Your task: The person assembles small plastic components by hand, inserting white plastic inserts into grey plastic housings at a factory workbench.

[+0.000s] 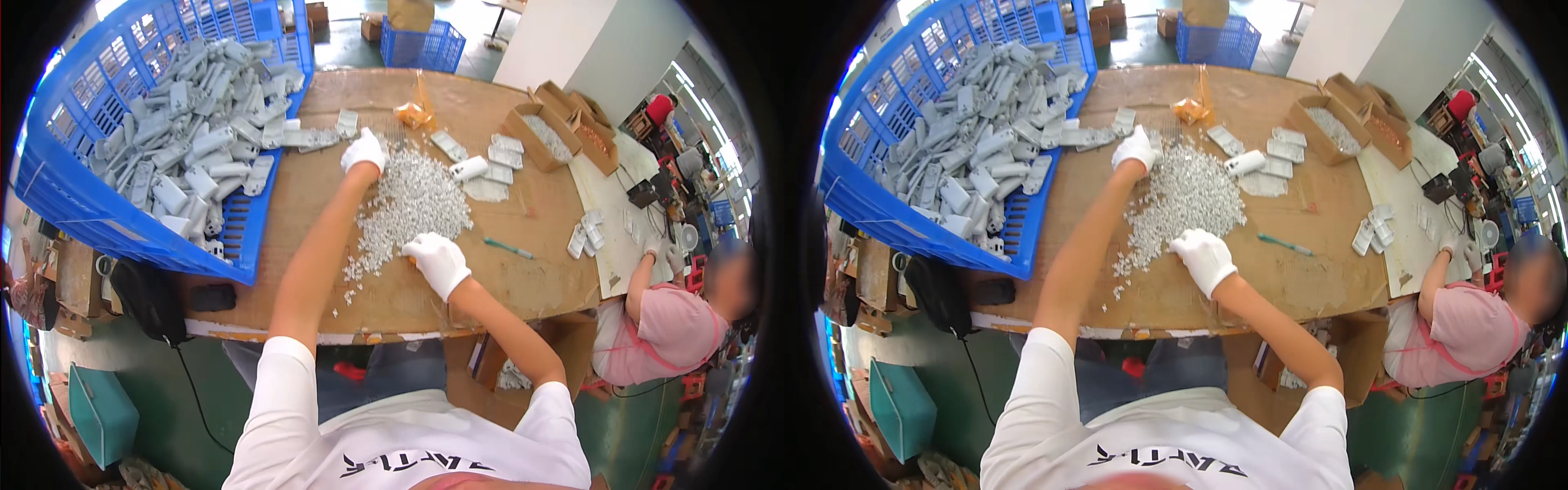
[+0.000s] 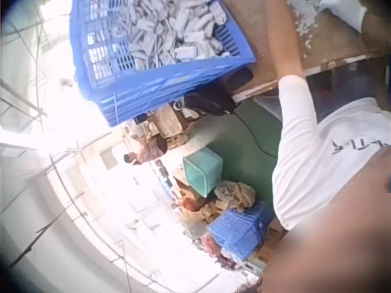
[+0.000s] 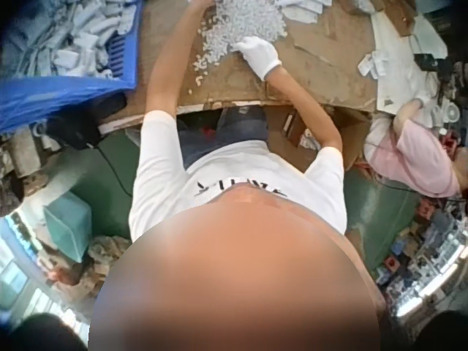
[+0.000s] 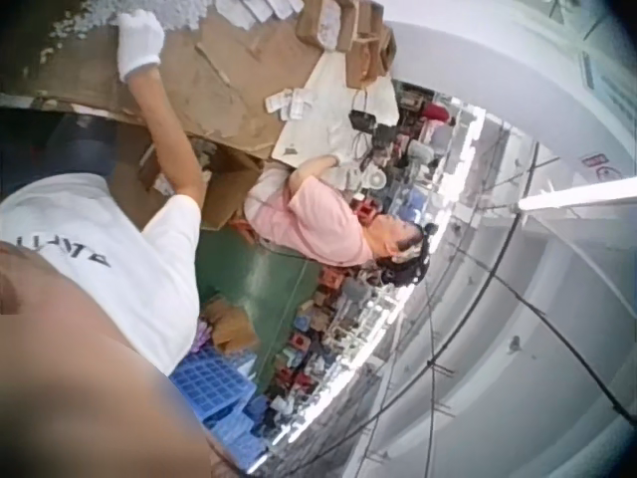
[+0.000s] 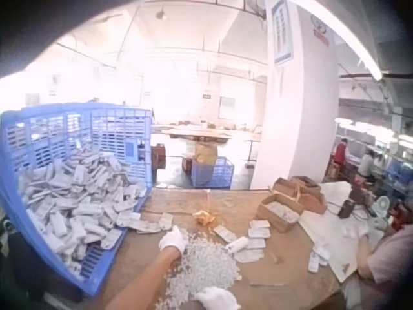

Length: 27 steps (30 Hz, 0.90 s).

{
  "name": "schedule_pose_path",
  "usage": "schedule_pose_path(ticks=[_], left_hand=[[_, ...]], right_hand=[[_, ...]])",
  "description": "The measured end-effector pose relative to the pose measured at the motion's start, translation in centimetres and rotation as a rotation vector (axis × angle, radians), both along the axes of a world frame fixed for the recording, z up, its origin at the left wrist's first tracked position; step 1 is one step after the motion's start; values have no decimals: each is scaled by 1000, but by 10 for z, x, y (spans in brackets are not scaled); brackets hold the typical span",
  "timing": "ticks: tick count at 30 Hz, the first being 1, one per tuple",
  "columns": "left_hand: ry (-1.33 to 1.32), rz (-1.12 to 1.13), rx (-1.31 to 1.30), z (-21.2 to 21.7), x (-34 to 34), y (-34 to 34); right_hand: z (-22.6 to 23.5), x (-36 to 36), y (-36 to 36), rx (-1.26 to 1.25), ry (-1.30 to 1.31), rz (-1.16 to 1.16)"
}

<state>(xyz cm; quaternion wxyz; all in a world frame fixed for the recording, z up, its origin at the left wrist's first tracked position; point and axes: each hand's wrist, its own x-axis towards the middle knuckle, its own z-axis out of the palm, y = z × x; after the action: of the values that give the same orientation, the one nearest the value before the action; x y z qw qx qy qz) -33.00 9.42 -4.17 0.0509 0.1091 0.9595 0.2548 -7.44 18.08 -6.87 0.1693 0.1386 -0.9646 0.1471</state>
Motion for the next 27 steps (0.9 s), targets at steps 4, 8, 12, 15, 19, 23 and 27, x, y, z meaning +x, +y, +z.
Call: schedule_pose_path(ticks=[4,8,12,15,19,23,27], left_hand=[[69,-1,294,-8,1,-11],[187,7,540,-19,25,-48],[-14,-180,833,-35,71,-81],[-212,-377,943,-27,102,-99],[-180,-485,963,-25,115,-109],[17,-384,793,-9,132,-120],[203,-233,790,-14,137,-123]], right_hand=[[3,-6,5,-13,-54,-33],[-3,-5,-1,72,-52,-51],[22,7,-6,-29,23,-96],[59,-10,-17,-217,341,-206],[47,-51,-37,-472,372,-102],[33,-66,-53,-654,287,-37],[25,-70,-64,-646,235,-2]])
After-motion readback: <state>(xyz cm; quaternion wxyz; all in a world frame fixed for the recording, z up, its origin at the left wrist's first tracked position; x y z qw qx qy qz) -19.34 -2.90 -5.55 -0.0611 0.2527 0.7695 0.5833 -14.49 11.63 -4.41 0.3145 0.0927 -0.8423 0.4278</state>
